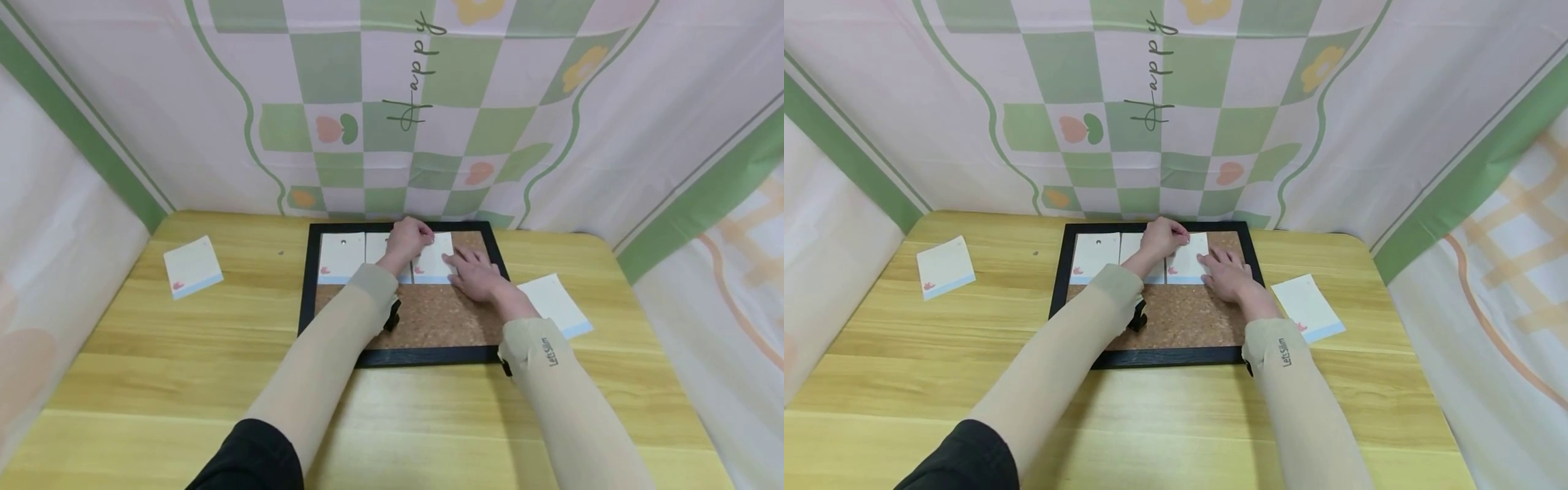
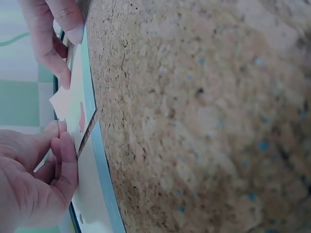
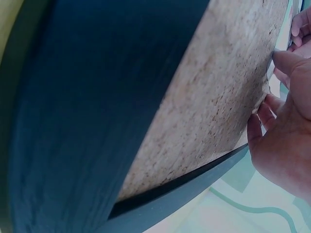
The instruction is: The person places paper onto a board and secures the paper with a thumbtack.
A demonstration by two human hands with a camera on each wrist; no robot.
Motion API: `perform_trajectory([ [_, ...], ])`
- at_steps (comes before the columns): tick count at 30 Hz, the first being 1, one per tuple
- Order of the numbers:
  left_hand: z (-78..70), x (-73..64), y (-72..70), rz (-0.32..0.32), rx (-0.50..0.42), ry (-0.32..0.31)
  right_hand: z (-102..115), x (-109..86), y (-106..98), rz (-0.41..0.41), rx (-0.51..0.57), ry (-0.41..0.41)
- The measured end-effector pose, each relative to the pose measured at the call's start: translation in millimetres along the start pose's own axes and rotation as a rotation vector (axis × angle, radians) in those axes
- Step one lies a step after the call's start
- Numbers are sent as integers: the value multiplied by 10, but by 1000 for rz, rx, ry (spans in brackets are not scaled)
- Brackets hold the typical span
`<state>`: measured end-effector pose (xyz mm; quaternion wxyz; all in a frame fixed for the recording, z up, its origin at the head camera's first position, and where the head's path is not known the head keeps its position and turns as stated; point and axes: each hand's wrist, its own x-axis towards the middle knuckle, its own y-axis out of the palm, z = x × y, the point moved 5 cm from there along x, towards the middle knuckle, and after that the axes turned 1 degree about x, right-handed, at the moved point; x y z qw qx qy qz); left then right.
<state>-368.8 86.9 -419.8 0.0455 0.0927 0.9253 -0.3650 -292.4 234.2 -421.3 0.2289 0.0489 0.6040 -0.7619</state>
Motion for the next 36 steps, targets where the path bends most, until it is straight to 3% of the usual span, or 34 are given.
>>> perform_trajectory([
  [12, -12, -2, -5, -18, -23, -15, -3, 1, -1, 12, -7, 11],
  [18, -17, 14, -5, 7, -40, -49, -2, -4, -2, 6, -10, 6],
  [28, -45, 74, 32, 2, 50, -71, -8, -7, 6, -11, 1, -7],
  [36, -87, 62, 47, 0, 35, -120, -7, 2, 9, -7, -4, -19],
])
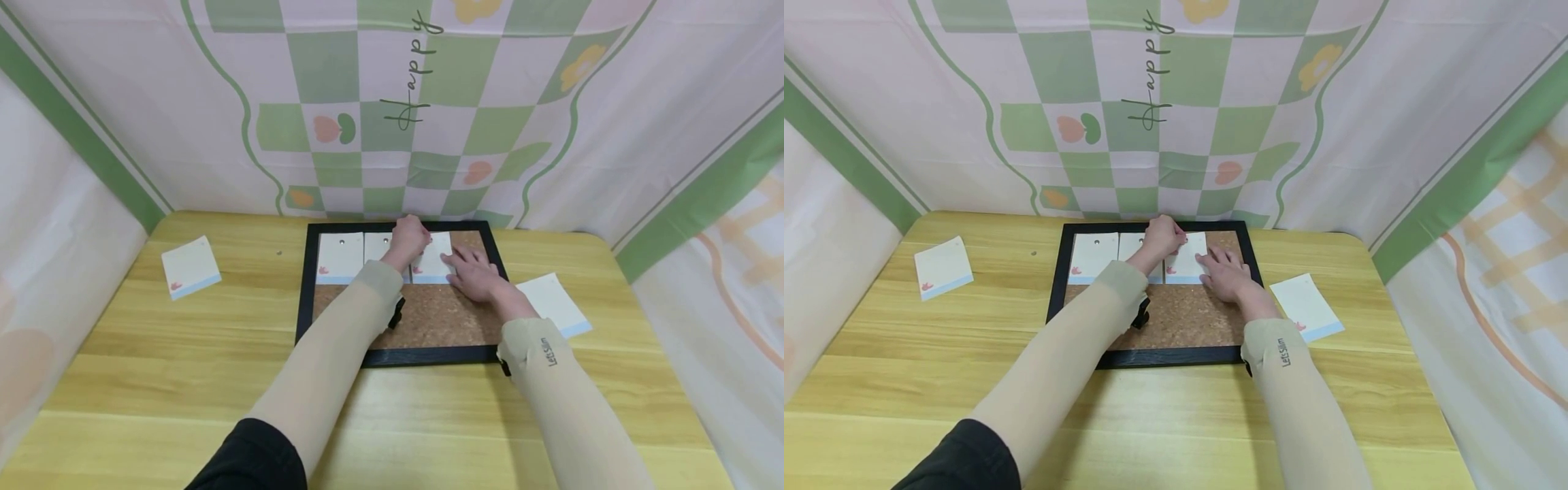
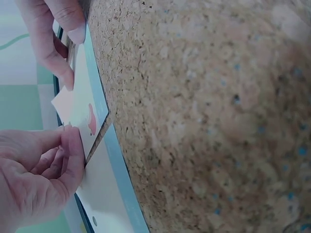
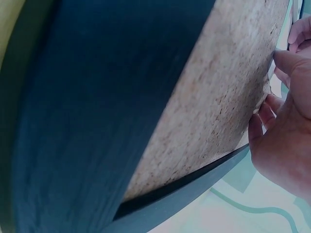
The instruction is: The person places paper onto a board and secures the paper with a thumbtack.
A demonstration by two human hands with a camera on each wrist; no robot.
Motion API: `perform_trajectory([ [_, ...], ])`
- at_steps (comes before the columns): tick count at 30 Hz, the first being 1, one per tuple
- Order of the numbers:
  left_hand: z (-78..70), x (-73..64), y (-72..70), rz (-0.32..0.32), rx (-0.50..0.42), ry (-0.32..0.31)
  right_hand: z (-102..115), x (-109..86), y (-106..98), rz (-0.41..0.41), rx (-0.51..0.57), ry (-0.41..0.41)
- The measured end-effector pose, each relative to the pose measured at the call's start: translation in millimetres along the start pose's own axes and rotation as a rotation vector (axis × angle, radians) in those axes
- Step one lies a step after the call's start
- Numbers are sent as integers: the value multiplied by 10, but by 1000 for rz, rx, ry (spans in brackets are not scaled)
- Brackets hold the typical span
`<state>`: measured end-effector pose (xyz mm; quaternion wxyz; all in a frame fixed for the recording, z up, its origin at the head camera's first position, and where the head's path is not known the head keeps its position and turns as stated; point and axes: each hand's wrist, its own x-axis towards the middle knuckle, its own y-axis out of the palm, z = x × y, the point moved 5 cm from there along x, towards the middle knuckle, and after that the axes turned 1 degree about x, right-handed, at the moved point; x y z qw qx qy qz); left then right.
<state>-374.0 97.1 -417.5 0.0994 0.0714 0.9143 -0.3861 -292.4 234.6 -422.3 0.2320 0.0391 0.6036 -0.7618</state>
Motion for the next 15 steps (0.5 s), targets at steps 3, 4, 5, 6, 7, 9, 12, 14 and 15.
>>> perform_trajectory([
  [3, -6, 1, -2, 8, 6, 4, -3, 5, 1, 1, -3, 0],
  [4, -8, 1, -2, 12, 7, 8, -6, 6, 2, 2, -3, 0],
  [5, -8, 4, -2, 16, 7, 12, -9, 7, 2, 2, -3, 1],
  [6, -8, 7, 0, 22, 7, 16, -13, 8, 3, 2, -3, 2],
  [7, -8, 10, 0, 29, 6, 20, -17, 9, 5, 3, -3, 3],
  [9, -8, 17, 4, 45, 0, 28, -19, 10, 8, 5, -3, 4],
  [12, -3, 28, 4, 63, -6, 20, -18, 13, 10, 7, -5, 4],
  [14, 1, 34, 5, 73, -5, 13, -17, 17, 11, 9, -7, 3],
  [15, 3, 35, 5, 75, -5, 7, -19, 18, 11, 9, -7, 3],
])
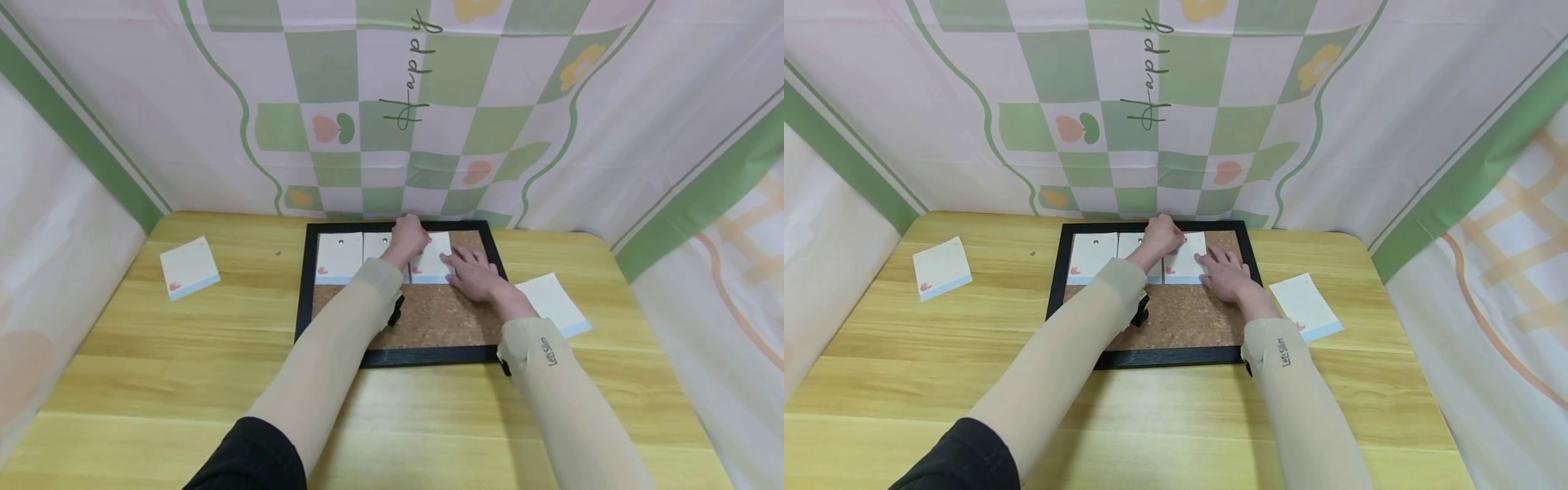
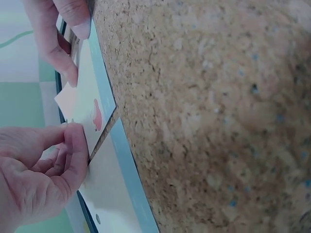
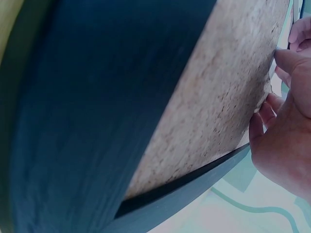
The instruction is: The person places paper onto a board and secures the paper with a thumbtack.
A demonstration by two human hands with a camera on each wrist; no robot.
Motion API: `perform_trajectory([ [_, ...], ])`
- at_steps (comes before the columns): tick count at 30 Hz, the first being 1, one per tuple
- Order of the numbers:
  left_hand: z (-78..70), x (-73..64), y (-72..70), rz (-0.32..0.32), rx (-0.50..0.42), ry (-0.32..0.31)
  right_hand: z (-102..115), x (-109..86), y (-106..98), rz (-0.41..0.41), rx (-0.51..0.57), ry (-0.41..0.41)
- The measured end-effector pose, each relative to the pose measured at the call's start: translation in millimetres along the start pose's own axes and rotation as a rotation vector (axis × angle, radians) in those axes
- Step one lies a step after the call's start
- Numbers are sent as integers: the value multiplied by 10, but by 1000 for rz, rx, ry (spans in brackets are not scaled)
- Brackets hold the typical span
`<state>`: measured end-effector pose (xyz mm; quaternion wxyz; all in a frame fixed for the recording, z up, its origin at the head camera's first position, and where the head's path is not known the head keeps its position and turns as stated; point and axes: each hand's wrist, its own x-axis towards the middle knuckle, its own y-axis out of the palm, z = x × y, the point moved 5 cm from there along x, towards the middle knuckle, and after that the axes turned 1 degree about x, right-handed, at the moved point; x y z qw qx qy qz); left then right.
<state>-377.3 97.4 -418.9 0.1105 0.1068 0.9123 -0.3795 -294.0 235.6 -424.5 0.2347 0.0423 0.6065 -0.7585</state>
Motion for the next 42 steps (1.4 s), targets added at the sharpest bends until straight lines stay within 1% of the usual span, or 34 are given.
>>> perform_trajectory([
  [7, 0, -11, -7, -1, -4, -4, -11, 1, 1, 3, 0, -3],
  [14, -17, -16, -13, -1, 45, 18, 5, -14, -8, 5, 11, -2],
  [19, -20, -15, -16, 1, 44, 15, 6, -17, -17, 4, 9, -4],
  [24, -25, -20, -19, -18, 45, 19, 4, -10, -25, 3, 13, -2],
  [31, -38, -16, -3, 0, 48, 26, 3, 12, -54, -13, 42, 16],
  [34, -43, -12, -5, -7, 57, 20, -2, 14, -54, -13, 46, 18],
  [36, -49, -9, -4, -11, 69, 20, -4, 14, -55, -15, 47, 15],
  [42, -70, -1, -17, -64, 163, 30, 4, 17, -56, -10, 41, 17],
])
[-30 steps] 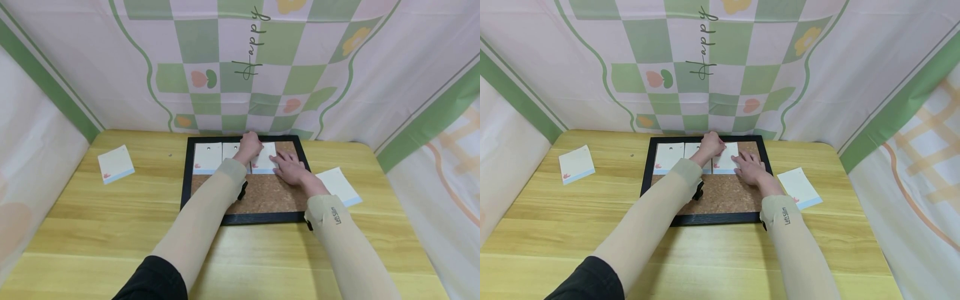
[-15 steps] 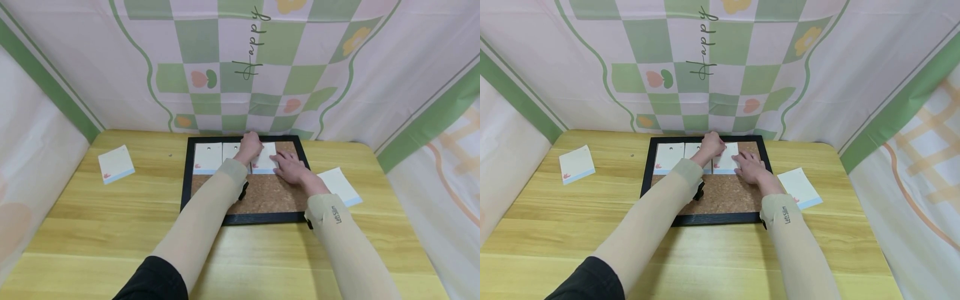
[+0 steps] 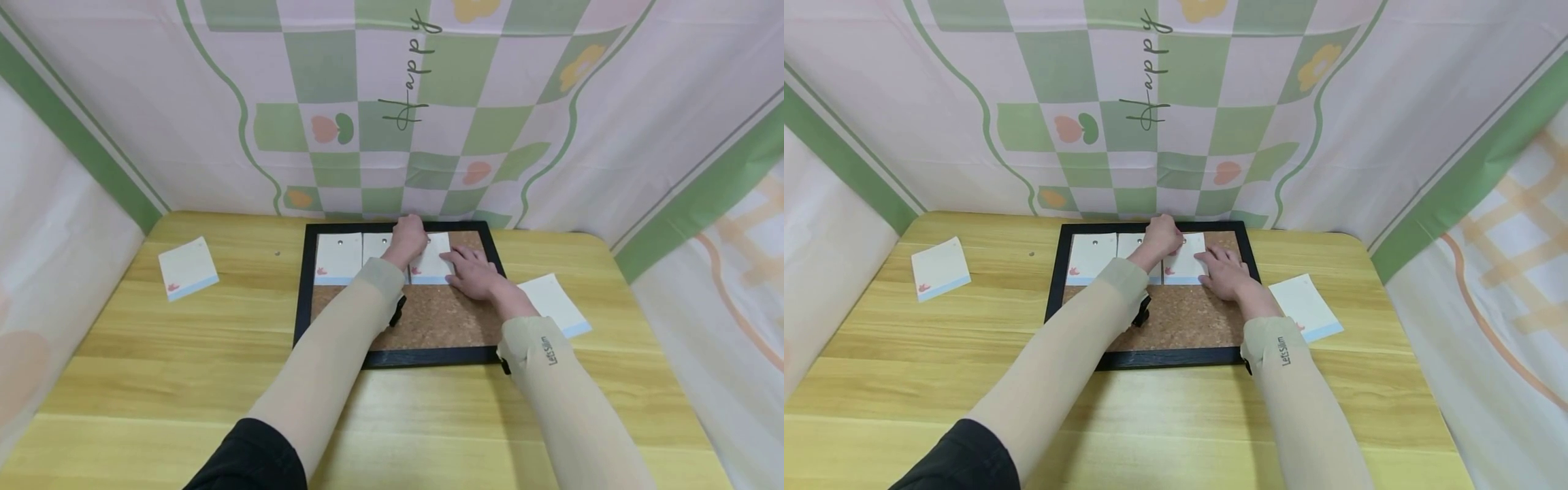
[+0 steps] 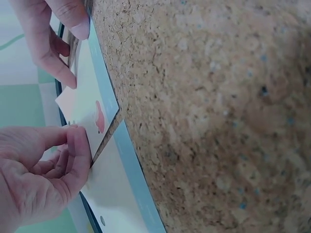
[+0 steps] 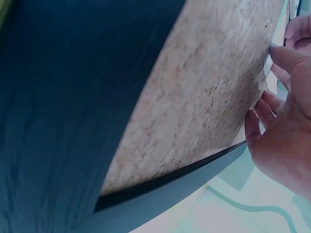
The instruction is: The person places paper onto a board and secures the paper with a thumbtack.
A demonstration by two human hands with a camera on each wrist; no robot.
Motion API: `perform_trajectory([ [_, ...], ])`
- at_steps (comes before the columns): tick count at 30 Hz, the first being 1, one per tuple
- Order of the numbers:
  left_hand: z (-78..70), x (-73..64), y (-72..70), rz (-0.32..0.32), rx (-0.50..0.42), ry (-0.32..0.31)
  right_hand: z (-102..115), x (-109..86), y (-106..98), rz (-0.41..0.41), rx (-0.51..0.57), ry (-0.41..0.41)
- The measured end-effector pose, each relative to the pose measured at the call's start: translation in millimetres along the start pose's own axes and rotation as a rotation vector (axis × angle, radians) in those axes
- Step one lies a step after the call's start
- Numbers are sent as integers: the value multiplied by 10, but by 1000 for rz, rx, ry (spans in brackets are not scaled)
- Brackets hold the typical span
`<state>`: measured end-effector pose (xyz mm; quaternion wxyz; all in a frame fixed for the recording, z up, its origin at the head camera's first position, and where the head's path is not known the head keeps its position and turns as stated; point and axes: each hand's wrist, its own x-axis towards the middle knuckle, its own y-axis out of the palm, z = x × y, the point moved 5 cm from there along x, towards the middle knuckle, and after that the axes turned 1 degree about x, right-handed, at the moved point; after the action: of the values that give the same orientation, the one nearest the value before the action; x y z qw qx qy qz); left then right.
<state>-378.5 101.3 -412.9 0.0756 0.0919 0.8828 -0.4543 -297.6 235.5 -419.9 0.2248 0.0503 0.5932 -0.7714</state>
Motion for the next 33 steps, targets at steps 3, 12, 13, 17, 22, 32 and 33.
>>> perform_trajectory([
  [3, -2, -18, -7, -14, 8, 15, 6, 1, 3, 0, -2, 2],
  [12, 10, -51, -13, -32, 4, 73, 15, -13, -3, -4, -1, -15],
  [13, 11, -50, -9, -31, 0, 72, 14, -13, -1, -4, 0, -15],
  [17, 20, -35, 4, -41, -1, 64, -9, -14, 12, -4, 8, -22],
  [22, 53, -32, 20, -35, -71, 36, -15, -13, 22, -9, 1, -27],
  [32, 35, -109, -116, 5, -10, 107, -9, 6, 29, -19, -2, 18],
  [33, 37, -118, -136, 15, -5, 113, -7, 7, 30, -19, -1, 19],
])
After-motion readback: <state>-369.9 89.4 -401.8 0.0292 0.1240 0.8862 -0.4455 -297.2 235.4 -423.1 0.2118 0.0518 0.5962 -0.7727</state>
